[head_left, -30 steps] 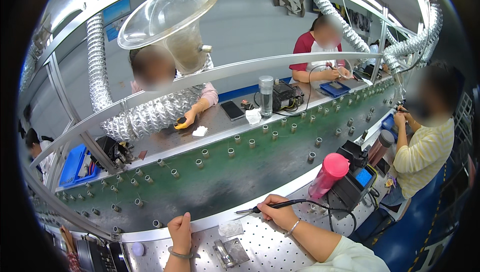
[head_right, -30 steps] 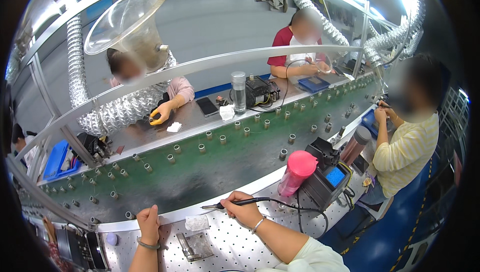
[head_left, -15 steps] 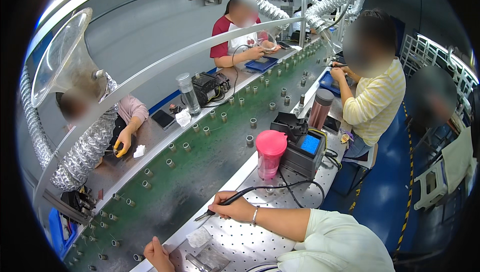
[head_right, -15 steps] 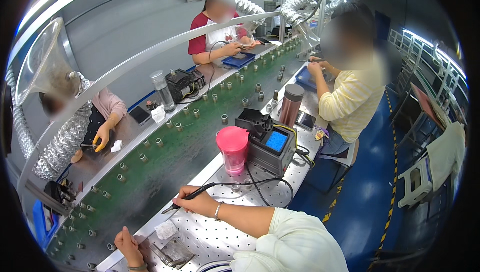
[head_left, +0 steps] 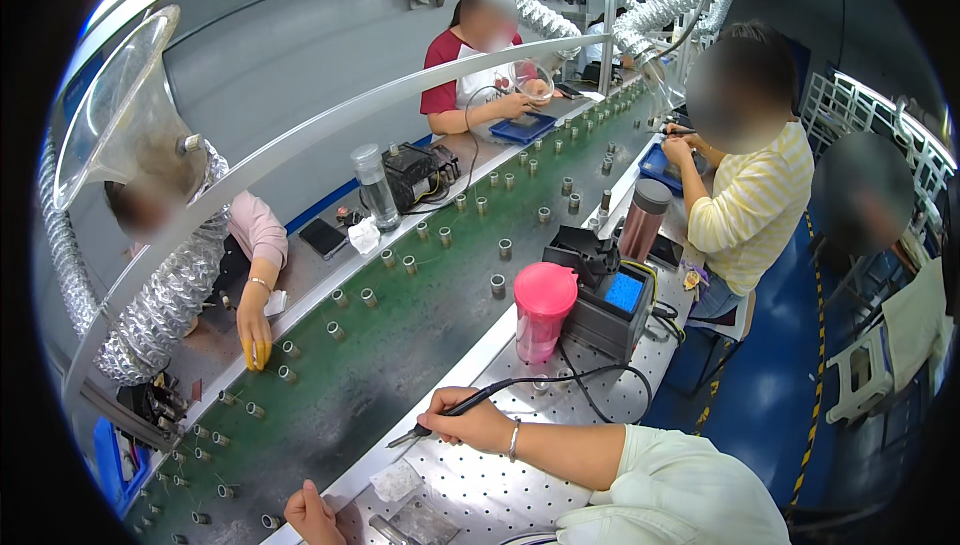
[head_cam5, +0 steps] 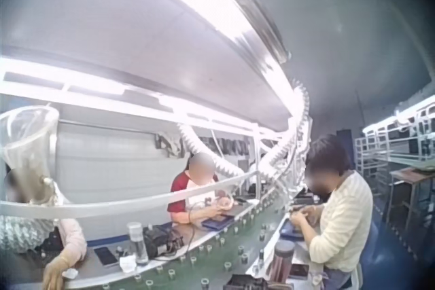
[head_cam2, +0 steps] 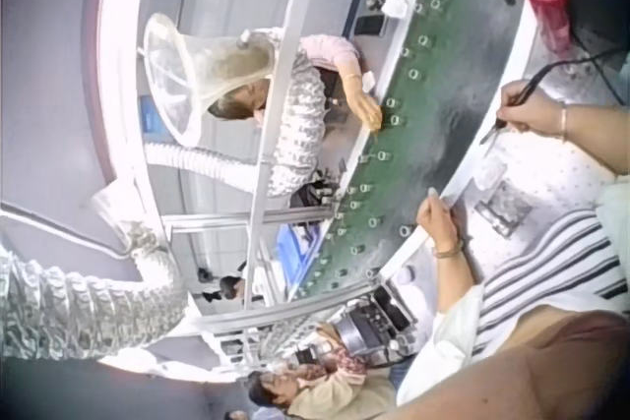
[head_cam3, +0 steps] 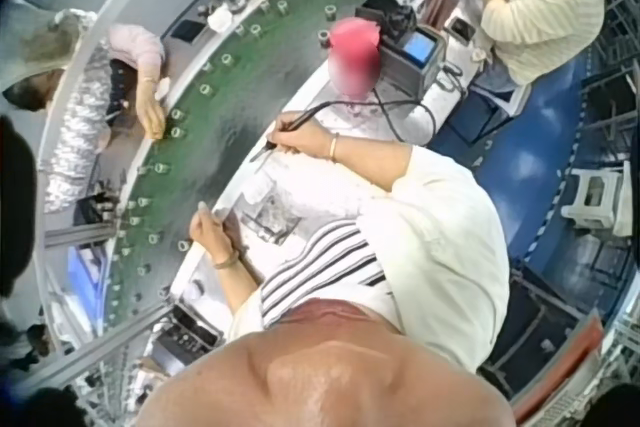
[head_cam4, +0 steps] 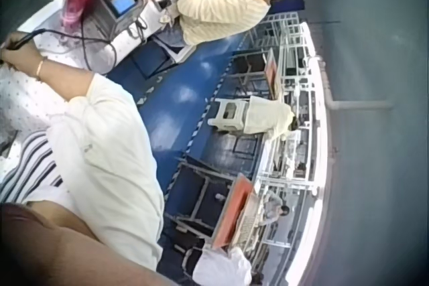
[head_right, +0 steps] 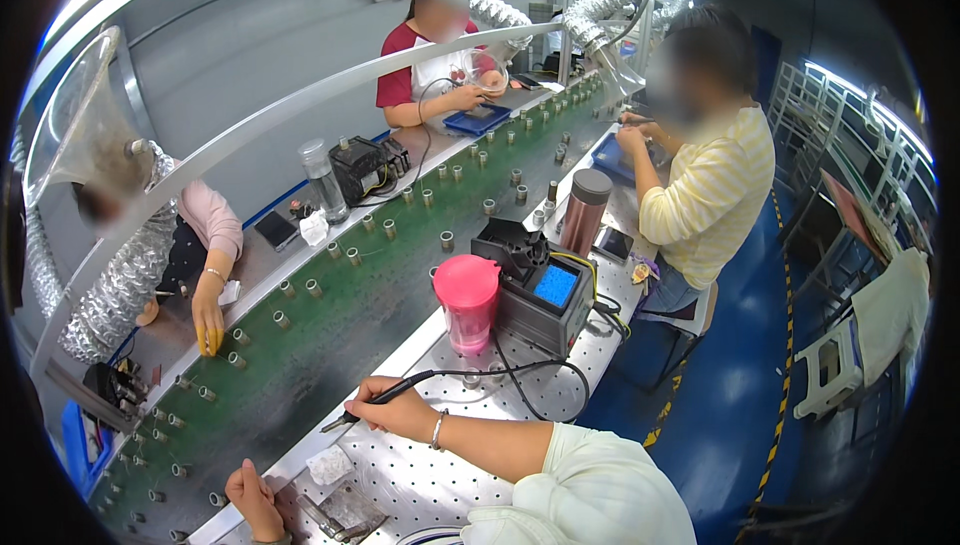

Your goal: The person uses a soldering iron to work on small cylindrical metal components held in a fixture. They repeatedly pick up components from a conveyor belt, apply the soldering iron, and place them back down.

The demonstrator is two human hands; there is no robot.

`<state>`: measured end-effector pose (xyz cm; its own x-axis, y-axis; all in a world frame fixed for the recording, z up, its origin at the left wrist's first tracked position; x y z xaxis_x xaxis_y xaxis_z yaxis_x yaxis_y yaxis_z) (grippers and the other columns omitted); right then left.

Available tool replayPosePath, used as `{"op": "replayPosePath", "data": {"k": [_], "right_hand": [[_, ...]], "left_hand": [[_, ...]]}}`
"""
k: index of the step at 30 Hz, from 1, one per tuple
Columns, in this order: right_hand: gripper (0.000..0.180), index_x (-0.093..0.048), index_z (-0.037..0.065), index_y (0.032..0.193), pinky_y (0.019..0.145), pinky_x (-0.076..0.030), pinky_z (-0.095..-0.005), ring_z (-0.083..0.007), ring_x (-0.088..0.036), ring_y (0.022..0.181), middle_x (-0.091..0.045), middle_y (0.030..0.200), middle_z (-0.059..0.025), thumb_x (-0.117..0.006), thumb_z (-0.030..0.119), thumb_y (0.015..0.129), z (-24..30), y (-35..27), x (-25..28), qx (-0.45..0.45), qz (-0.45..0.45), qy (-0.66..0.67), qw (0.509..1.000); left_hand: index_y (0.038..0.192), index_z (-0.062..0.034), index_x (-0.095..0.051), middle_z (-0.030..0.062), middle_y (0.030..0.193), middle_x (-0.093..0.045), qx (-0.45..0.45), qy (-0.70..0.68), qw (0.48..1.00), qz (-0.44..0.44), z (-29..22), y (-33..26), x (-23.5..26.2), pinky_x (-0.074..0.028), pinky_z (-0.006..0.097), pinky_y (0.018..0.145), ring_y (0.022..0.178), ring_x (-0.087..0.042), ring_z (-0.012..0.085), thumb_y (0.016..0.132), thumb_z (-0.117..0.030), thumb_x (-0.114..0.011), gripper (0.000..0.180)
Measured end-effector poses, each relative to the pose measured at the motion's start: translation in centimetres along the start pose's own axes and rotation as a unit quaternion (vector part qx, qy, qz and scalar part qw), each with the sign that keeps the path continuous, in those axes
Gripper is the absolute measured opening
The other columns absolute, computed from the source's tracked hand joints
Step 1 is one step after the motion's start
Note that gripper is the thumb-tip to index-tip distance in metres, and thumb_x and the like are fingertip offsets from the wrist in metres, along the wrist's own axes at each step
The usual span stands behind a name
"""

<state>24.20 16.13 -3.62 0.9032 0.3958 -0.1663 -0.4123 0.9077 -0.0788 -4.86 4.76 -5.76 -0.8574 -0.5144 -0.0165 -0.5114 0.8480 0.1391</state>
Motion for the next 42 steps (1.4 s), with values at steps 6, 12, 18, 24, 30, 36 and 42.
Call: {"op": "replayPosePath", "data": {"k": [6, 12, 18, 24, 30, 36, 42], "right_hand": [[0.022, -0.056, 0.006, 0.073, 0.044, -0.037, -0.0204, -0.0039, -0.048, 0.049, -0.055, 0.058, 0.0007, -0.065, 0.021, 0.085, 0.6, -0.4, 0.2, -0.001, -0.004, 0.016, 1.000], [0.019, -0.057, 0.005, 0.074, 0.043, -0.037, -0.0201, -0.0042, -0.049, 0.048, -0.056, 0.058, 0.0008, -0.066, 0.019, 0.084, 0.3, -0.7, -0.1, 0.018, -0.018, 0.015, 1.000], [0.018, -0.054, 0.005, 0.074, 0.040, -0.033, -0.0209, -0.0044, -0.044, 0.044, -0.052, 0.054, 0.0008, -0.064, 0.015, 0.085, 0.0, -0.4, 0.2, 0.027, -0.027, 0.013, 0.999], [0.017, -0.054, 0.004, 0.074, 0.041, -0.033, -0.0205, -0.0043, -0.045, 0.045, -0.052, 0.054, 0.0007, -0.065, 0.012, 0.085, 0.4, -1.0, -0.4, 0.007, -0.023, 0.031, 0.999], [0.020, -0.055, 0.005, 0.073, 0.040, -0.033, -0.0213, -0.0042, -0.044, 0.044, -0.051, 0.053, 0.0018, -0.065, 0.018, 0.085, 0.6, -1.2, 0.0, 0.031, -0.033, -0.018, 0.999], [0.022, -0.055, 0.005, 0.071, 0.038, -0.030, -0.0214, -0.0039, -0.042, 0.041, -0.049, 0.050, 0.0026, -0.066, 0.019, 0.085, 0.5, -1.4, -0.2, 0.029, -0.023, -0.007, 0.999], [0.023, -0.057, 0.005, 0.072, 0.040, -0.034, -0.0203, -0.0040, -0.046, 0.043, -0.054, 0.053, 0.0016, -0.067, 0.022, 0.084, 0.7, -1.5, -0.2, 0.023, -0.036, -0.032, 0.999]], "left_hand": [[0.053, -0.0123, -0.033, -0.0045, 0.044, -0.031, 0.001, 0.008, 1.000, 0.005, -0.5, -0.1, -0.4, -0.015, 0.022, 0.032, 0.035, -0.023, 0.0028, 0.094, -0.019, -0.052, 0.045], [0.052, -0.0124, -0.033, -0.0045, 0.043, -0.032, -0.003, 0.007, 1.000, 0.011, -0.8, -0.4, -0.2, -0.015, 0.022, 0.032, 0.035, -0.025, 0.0027, 0.093, -0.018, -0.053, 0.046], [0.051, -0.0120, -0.035, -0.0045, 0.042, -0.033, -0.022, 0.018, 1.000, 0.012, -0.4, 0.2, -0.5, -0.015, 0.022, 0.032, 0.033, -0.026, 0.0030, 0.093, -0.016, -0.054, 0.046], [0.050, -0.0121, -0.036, -0.0045, 0.042, -0.034, -0.011, 0.009, 1.000, 0.000, -0.2, -0.2, 0.0, -0.016, 0.021, 0.032, 0.033, -0.026, 0.0032, 0.093, -0.015, -0.053, 0.046], [0.050, -0.0122, -0.036, -0.0046, 0.043, -0.034, -0.006, 0.006, 1.000, 0.018, -0.2, 0.1, -0.3, -0.016, 0.022, 0.032, 0.033, -0.027, 0.0029, 0.093, -0.015, -0.053, 0.046], [0.050, -0.0094, -0.035, -0.0057, 0.045, -0.033, -0.007, 0.005, 1.000, 0.000, -0.3, -0.3, -0.1, -0.015, 0.024, 0.037, 0.039, -0.027, 0.0022, 0.092, -0.012, -0.056, 0.047], [0.048, -0.0074, -0.037, -0.0053, 0.045, -0.034, 0.005, 0.014, 1.000, 0.005, 0.0, -0.2, 0.1, -0.018, 0.023, 0.039, 0.041, -0.028, 0.0023, 0.090, -0.012, -0.058, 0.047]]}}
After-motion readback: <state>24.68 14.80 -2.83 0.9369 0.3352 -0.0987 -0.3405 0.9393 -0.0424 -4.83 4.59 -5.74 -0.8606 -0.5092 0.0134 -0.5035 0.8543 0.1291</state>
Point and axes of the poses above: each hand's wrist, its own y-axis towards the middle knuckle, its own x-axis out of the back of the hand, z = x × y, the point moved 2 cm from there along y, towards the middle knuckle
